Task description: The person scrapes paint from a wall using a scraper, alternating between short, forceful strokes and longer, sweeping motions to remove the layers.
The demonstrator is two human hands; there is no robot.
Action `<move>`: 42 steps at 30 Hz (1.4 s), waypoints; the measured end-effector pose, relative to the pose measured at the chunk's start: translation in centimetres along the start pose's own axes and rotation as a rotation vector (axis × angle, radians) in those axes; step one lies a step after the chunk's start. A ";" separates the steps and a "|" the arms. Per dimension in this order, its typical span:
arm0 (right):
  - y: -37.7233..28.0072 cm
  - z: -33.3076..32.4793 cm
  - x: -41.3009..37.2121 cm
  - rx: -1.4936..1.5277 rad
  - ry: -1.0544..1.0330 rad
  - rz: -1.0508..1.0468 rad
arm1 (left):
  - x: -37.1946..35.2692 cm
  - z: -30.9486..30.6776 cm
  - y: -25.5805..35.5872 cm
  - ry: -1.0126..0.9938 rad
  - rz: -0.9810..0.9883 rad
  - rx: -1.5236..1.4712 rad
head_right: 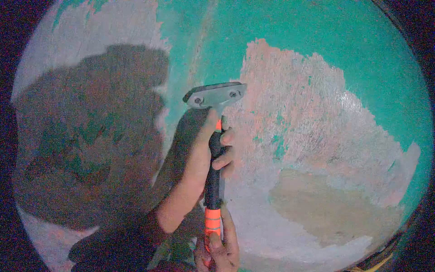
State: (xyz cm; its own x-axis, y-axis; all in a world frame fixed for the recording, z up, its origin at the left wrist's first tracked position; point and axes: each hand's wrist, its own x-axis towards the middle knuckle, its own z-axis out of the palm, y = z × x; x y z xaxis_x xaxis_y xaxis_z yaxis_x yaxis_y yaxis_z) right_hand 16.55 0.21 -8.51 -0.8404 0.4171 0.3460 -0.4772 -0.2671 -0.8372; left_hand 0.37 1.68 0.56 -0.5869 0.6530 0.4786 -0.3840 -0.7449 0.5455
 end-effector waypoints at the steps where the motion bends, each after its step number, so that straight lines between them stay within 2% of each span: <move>1: 0.4 0.0 0.2 -0.016 0.006 -0.029 | 0.1 0.0 0.1 -0.010 0.003 0.002; 12: 0.3 0.1 0.6 -0.028 0.019 -0.056 | 0.5 0.2 -0.2 0.040 0.024 -0.063; 15: -0.1 -0.8 0.3 -0.089 -0.002 -0.017 | -0.4 0.6 0.0 0.079 -0.005 0.067; 17: -0.2 -1.3 0.0 -0.228 -0.054 -0.061 | -0.6 1.1 0.1 0.073 0.092 0.240; 20: 0.2 -1.9 0.5 -0.412 0.033 -0.136 | -1.6 2.1 0.4 0.094 0.191 0.463; 24: 1.7 -3.7 0.3 -0.289 0.020 -0.108 | -2.2 2.2 0.4 0.109 0.315 0.550; 31: 3.0 -6.2 -0.5 0.075 -0.110 0.136 | -3.2 -1.0 -1.1 -0.055 0.204 0.340; 35: 2.0 -5.6 -0.6 0.112 -0.023 0.149 | -2.2 -1.2 -1.9 0.126 0.119 0.343; 38: 1.4 -4.4 -1.1 -0.255 0.086 0.055 | -1.8 -0.8 -2.4 0.139 0.130 0.353; 42: 0.5 -4.3 -1.9 -0.505 0.206 0.083 | -2.2 -2.1 -4.4 0.203 0.079 0.334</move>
State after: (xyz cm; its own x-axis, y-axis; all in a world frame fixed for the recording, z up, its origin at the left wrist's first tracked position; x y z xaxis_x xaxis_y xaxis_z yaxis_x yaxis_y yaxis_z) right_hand 18.98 3.05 -11.42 -0.7782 0.5873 0.2225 -0.1861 0.1228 -0.9748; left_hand 1.86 3.25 -4.40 -0.7473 0.5300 0.4008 -0.0985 -0.6849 0.7220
